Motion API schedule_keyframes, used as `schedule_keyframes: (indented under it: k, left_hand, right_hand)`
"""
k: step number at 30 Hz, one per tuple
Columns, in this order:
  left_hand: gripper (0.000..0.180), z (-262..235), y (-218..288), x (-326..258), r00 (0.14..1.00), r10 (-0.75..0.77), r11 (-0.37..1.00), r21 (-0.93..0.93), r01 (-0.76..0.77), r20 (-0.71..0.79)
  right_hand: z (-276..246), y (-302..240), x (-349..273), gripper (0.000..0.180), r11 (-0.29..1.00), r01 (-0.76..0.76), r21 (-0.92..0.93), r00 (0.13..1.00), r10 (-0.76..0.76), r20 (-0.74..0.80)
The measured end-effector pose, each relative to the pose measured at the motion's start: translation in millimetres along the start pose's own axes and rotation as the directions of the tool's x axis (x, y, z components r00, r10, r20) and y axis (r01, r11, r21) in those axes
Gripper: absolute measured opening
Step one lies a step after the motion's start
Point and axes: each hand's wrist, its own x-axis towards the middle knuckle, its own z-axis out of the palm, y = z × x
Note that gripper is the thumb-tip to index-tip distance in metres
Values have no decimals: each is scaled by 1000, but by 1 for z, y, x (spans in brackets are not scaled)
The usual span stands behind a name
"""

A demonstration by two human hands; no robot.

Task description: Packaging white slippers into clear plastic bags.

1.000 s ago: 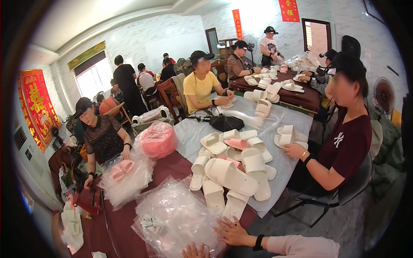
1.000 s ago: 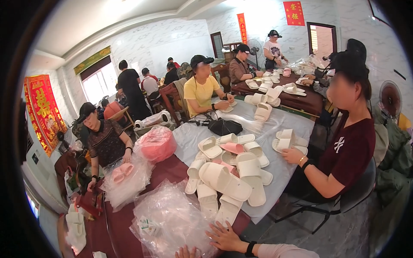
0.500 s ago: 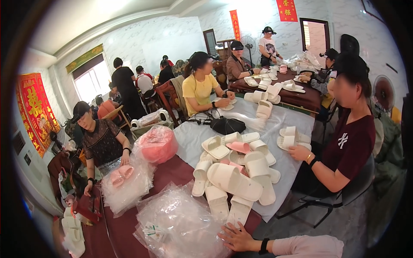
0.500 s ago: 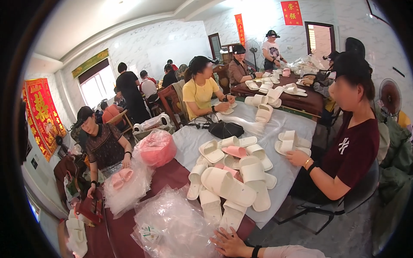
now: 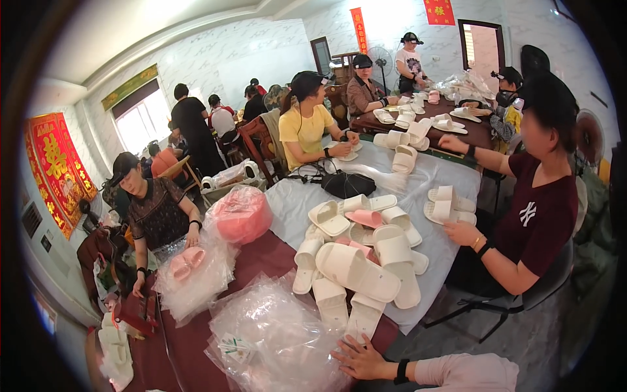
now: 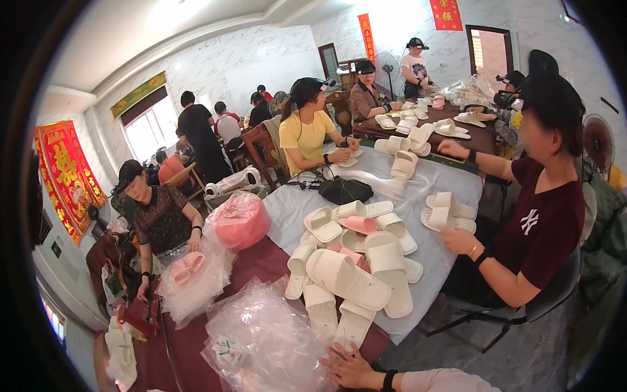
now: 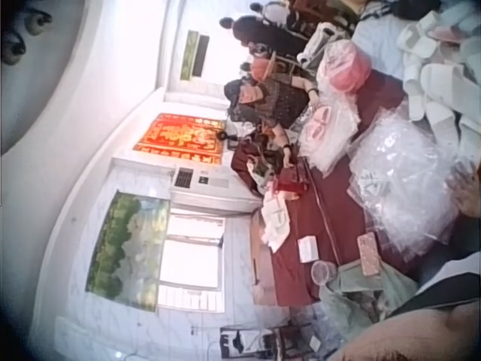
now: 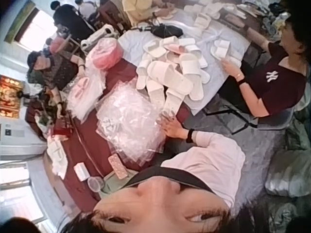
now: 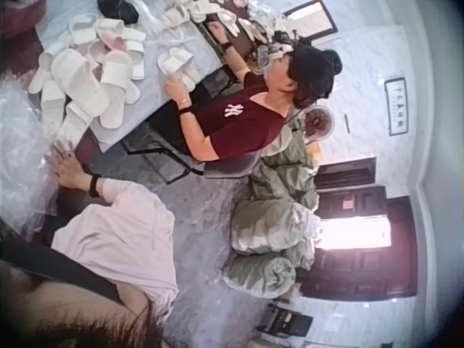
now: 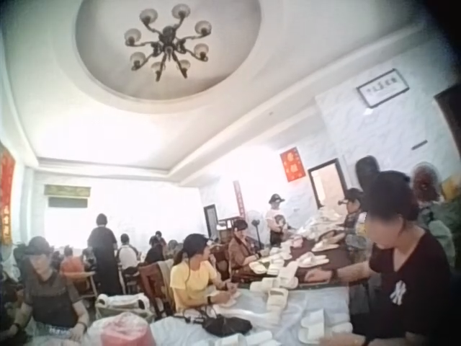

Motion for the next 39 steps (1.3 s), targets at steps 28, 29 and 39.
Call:
schedule_keyframes:
  k: [28, 29, 39]
  left_hand:
    - [44, 32, 20, 36, 965, 116, 993, -14, -116, 234]
    - [44, 31, 20, 37, 963, 119, 993, -14, -119, 240]
    - [43, 10, 14, 56, 941, 147, 988, 4, -155, 305]
  right_hand:
    - [3, 2, -1, 53, 998, 13, 62, 1000, -13, -14]
    - [3, 2, -2, 53, 998, 14, 67, 1000, -13, -13]
    - [0, 0, 1, 54, 997, 21, 68, 999, -18, -43]
